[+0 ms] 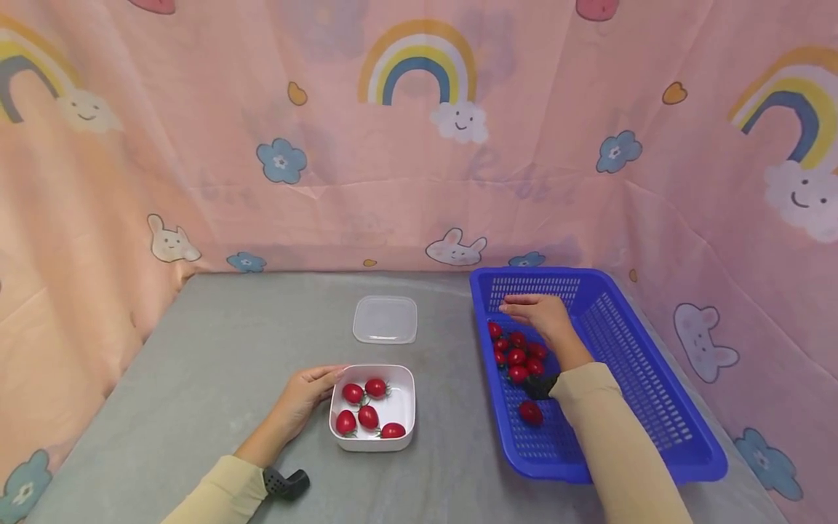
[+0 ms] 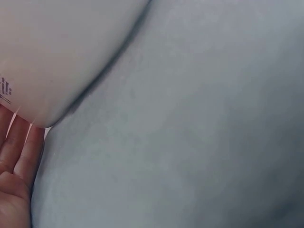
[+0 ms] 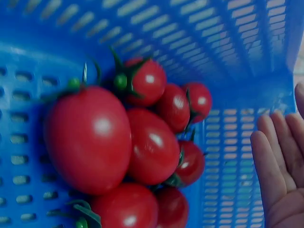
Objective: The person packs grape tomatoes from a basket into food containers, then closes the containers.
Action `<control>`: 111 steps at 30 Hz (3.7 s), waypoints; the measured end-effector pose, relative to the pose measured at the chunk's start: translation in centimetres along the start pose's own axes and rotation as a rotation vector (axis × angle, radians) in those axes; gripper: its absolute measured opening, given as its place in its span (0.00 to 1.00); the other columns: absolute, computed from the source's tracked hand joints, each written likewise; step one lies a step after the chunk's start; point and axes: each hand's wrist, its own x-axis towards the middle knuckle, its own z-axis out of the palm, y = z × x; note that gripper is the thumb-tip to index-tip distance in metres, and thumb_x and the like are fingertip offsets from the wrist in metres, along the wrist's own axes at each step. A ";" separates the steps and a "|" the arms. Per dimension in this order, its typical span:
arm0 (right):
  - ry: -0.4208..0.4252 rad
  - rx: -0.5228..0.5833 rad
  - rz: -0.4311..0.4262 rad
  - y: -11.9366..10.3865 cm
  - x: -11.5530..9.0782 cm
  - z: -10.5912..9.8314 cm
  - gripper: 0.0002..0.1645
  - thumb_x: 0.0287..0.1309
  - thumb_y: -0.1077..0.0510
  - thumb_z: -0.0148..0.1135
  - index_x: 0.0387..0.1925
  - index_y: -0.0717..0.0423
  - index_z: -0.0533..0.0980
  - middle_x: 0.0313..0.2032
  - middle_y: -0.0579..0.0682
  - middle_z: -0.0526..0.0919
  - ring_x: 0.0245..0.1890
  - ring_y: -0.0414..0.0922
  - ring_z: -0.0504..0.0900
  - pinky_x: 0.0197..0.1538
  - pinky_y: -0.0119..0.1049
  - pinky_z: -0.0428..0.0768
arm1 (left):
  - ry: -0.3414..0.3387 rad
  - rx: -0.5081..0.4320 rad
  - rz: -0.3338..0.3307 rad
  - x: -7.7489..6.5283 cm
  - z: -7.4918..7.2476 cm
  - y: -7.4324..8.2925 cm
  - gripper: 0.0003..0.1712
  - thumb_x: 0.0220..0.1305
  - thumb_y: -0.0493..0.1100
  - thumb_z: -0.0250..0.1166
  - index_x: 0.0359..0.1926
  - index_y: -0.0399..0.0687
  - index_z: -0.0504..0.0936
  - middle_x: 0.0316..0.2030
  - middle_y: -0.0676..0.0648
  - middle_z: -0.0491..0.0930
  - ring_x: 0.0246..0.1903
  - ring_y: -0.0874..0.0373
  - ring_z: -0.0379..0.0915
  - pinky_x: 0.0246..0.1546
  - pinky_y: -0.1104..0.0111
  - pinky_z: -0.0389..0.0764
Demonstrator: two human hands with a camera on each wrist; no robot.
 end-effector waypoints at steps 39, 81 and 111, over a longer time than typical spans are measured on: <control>-0.035 -0.393 -0.008 3.0 2.6 1.7 0.26 0.59 0.53 0.70 0.54 0.65 0.81 0.52 0.62 0.84 0.59 0.61 0.78 0.64 0.53 0.74 | -0.014 -0.007 0.008 -0.1 -0.1 -0.1 0.23 0.67 0.39 0.63 0.56 0.24 0.78 0.48 0.46 0.87 0.44 0.71 0.81 0.49 0.75 0.80; 0.060 -0.066 -0.028 -6.8 -3.6 1.6 0.43 0.55 0.36 0.69 0.63 0.61 0.74 0.35 0.23 0.80 0.42 0.24 0.79 0.71 0.52 0.66 | 0.004 0.000 0.025 0.0 0.1 0.1 0.21 0.67 0.37 0.63 0.54 0.24 0.79 0.43 0.51 0.88 0.41 0.71 0.81 0.48 0.75 0.80; 0.025 0.005 -0.036 -9.2 -7.0 9.2 0.28 0.55 0.46 0.73 0.54 0.57 0.82 0.44 0.48 0.90 0.56 0.50 0.77 0.64 0.52 0.72 | 0.024 0.007 0.013 0.0 0.1 0.0 0.20 0.66 0.37 0.64 0.53 0.24 0.80 0.45 0.48 0.88 0.42 0.70 0.81 0.48 0.75 0.80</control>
